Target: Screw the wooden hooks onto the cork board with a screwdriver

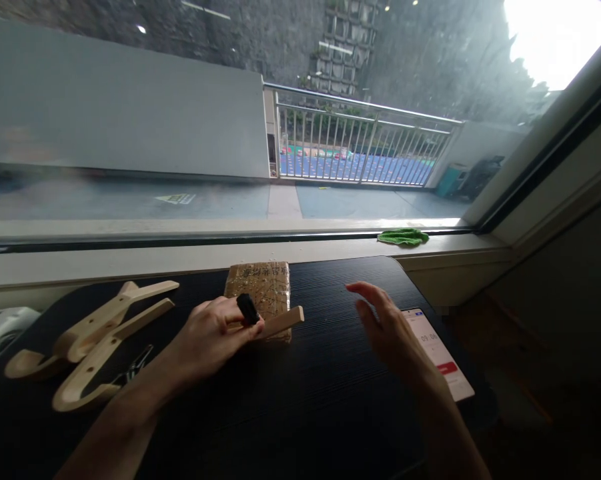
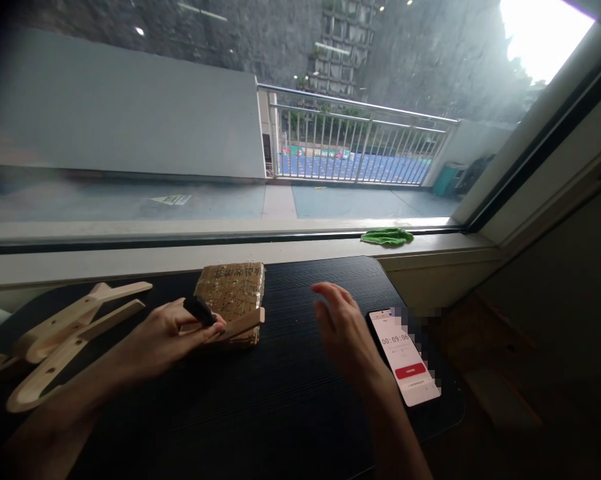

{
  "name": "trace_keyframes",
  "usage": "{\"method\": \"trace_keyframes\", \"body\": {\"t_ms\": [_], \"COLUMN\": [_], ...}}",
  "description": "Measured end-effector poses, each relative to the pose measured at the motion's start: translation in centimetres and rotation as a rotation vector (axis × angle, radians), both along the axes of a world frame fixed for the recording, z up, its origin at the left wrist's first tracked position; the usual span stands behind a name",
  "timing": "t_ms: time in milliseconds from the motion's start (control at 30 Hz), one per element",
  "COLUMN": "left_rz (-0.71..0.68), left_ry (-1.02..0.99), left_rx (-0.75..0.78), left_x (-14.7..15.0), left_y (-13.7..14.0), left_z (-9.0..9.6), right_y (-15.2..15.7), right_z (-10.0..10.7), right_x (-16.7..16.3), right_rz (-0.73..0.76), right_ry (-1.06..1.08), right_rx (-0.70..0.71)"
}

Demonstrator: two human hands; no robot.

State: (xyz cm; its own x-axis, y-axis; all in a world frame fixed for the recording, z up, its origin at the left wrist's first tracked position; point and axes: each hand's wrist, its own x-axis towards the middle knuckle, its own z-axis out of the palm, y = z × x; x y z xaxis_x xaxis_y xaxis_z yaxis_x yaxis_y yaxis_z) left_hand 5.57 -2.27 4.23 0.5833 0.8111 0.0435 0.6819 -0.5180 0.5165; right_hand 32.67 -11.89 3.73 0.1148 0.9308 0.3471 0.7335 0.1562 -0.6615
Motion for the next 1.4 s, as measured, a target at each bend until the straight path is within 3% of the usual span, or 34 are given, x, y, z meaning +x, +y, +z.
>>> {"method": "trace_keyframes", "body": {"t_ms": [133, 267, 567, 800, 1000, 1167, 1300, 1400], "left_rz": [0.052, 0.085, 0.142, 0.180, 0.186, 0.190, 0.187, 0.173], "left_ry": [-0.009, 0.005, 0.027, 0.029, 0.052, 0.035, 0.037, 0.016], "left_rx": [-0.085, -0.118, -0.165, -0.210, -0.240, -0.284, -0.297, -0.263], "left_x": [0.2, 0.3, 0.4, 0.8, 1.2, 1.2, 1.3, 1.2], "left_y": [-0.1, 0.0, 0.5, -0.2, -0.5, -0.5, -0.7, -0.6], "left_z": [0.5, 0.3, -0.4, 0.5, 1.4, 1.2, 1.6, 1.4], "right_y": [-2.8, -4.0, -3.9, -6.6, -8.3, -9.6, -8.8, -7.2], "right_z": [-4.5, -6.4, -6.8, -5.6, -5.0, -5.9, -7.2, -6.7], "right_x": [8.6, 12.3, 11.6, 12.2, 12.0, 12.2, 12.7, 12.7], "right_rz": [-0.206, -0.219, -0.150, -0.295, -0.290, -0.261, -0.239, -0.216], "right_ry": [-0.171, -0.260, -0.252, -0.206, -0.178, -0.147, -0.127, -0.154], "right_rx": [-0.079, -0.136, -0.133, -0.116, -0.118, -0.129, -0.119, -0.085]}}
